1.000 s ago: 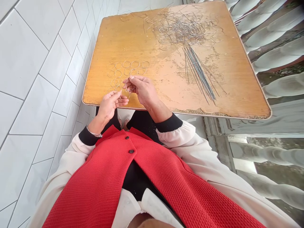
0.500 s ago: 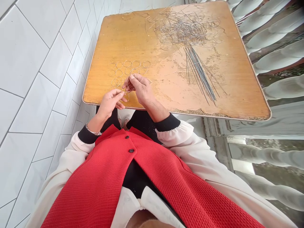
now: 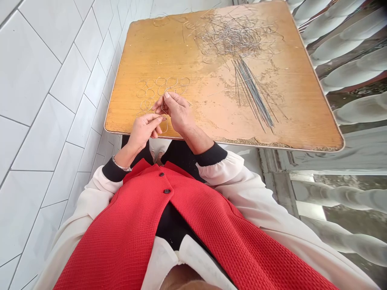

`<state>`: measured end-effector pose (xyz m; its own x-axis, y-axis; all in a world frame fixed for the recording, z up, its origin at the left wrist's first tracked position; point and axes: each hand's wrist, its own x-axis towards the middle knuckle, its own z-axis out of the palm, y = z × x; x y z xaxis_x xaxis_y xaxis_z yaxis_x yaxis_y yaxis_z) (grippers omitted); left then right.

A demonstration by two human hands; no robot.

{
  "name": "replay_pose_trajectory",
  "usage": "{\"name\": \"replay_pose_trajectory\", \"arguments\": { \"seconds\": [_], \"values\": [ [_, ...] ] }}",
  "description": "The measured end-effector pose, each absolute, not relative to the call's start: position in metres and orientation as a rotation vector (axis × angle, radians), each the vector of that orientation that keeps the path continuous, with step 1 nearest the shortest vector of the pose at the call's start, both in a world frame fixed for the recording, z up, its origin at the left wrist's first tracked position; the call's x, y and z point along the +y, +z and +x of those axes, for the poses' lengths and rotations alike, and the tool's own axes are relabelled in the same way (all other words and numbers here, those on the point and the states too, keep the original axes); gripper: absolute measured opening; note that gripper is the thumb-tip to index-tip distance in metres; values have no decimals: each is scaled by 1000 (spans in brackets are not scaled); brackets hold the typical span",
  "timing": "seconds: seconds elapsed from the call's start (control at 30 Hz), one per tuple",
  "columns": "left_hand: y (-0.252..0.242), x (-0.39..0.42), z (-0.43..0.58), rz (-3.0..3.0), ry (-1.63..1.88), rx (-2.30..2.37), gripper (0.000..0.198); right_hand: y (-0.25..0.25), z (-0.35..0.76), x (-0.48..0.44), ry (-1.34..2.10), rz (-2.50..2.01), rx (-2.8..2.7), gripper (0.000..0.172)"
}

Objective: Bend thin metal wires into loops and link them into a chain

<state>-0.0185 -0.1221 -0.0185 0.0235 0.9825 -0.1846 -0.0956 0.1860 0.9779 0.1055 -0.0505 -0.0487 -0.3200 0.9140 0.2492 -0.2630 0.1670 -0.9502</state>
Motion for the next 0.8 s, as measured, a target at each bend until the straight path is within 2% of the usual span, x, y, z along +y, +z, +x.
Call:
{"name": "replay_pose_trajectory", "arguments": {
  "seconds": [0.17, 0.4, 0.57, 0.8],
  "values": [
    [-18, -122, -16, 1021, 1128, 1244, 20, -40, 100, -58, 1405, -631, -1337, 31],
    [-19, -126, -15, 971, 1224, 1248, 16, -37, 102, -63, 1417, -671, -1330, 25],
    [-22, -125, -20, 999, 1245, 1253, 19, -40, 115, -58, 1391, -762, -1354, 38],
    [-29, -123, -21, 1067, 1242, 1269, 20, -43, 116, -53, 1321, -849, -1368, 30]
  ]
}}
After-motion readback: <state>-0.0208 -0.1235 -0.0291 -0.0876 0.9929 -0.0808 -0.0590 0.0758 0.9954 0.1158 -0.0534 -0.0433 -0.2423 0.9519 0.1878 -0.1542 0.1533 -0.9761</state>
